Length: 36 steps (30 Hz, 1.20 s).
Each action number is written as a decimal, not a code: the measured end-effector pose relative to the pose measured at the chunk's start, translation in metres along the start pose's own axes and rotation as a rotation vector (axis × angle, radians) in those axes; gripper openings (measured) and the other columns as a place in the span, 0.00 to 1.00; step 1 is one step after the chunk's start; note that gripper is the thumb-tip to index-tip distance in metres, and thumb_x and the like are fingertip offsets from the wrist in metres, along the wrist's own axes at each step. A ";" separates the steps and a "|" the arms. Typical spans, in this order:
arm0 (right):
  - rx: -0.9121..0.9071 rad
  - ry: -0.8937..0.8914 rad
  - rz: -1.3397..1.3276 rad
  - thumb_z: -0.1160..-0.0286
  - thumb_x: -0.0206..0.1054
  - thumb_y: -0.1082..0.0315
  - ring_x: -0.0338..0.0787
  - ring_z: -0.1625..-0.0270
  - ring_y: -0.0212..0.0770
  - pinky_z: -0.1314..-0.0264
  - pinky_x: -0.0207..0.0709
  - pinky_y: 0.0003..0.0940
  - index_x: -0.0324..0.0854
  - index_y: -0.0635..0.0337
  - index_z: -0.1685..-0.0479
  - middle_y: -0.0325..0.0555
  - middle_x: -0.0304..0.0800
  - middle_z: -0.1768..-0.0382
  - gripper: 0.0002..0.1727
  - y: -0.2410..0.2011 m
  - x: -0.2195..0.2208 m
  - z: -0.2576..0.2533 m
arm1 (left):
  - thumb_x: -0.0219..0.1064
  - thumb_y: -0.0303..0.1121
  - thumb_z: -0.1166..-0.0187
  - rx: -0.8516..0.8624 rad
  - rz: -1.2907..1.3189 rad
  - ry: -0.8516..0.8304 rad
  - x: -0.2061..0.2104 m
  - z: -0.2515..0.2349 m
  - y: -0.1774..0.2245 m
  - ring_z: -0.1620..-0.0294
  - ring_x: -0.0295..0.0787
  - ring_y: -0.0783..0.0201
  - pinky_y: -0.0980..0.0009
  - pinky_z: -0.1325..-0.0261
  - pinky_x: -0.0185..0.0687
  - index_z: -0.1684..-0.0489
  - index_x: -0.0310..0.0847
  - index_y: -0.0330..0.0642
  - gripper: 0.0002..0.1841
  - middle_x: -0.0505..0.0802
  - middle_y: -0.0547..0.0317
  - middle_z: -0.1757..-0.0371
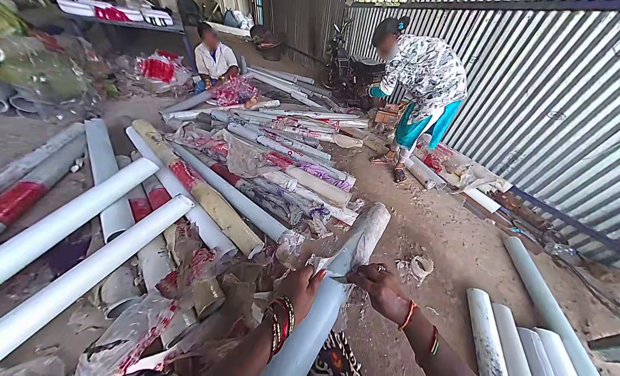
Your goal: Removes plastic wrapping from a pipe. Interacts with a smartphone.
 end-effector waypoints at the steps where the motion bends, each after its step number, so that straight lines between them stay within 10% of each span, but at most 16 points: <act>1: -0.012 -0.002 -0.007 0.44 0.63 0.79 0.96 0.58 0.51 0.58 0.87 0.53 0.95 0.46 0.54 0.47 0.96 0.58 0.23 0.003 0.000 -0.001 | 0.53 0.45 0.06 0.010 0.011 0.002 0.001 -0.001 -0.001 0.52 0.87 0.38 0.44 0.42 0.77 0.58 0.80 0.21 0.27 0.88 0.31 0.61; 36: -0.136 -0.291 -0.068 0.56 0.71 0.86 0.95 0.55 0.61 0.61 0.84 0.63 0.94 0.51 0.51 0.54 0.95 0.57 0.28 0.020 -0.014 -0.038 | 0.51 0.47 0.05 -0.004 -0.034 -0.071 -0.003 0.003 0.006 0.47 0.87 0.37 0.44 0.38 0.77 0.51 0.80 0.22 0.28 0.88 0.31 0.56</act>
Point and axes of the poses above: each hand's wrist, its own z-axis away from the middle knuckle, its own x-axis out of the palm, y = z × x, the point moved 2 cm from there along -z, towards the middle knuckle
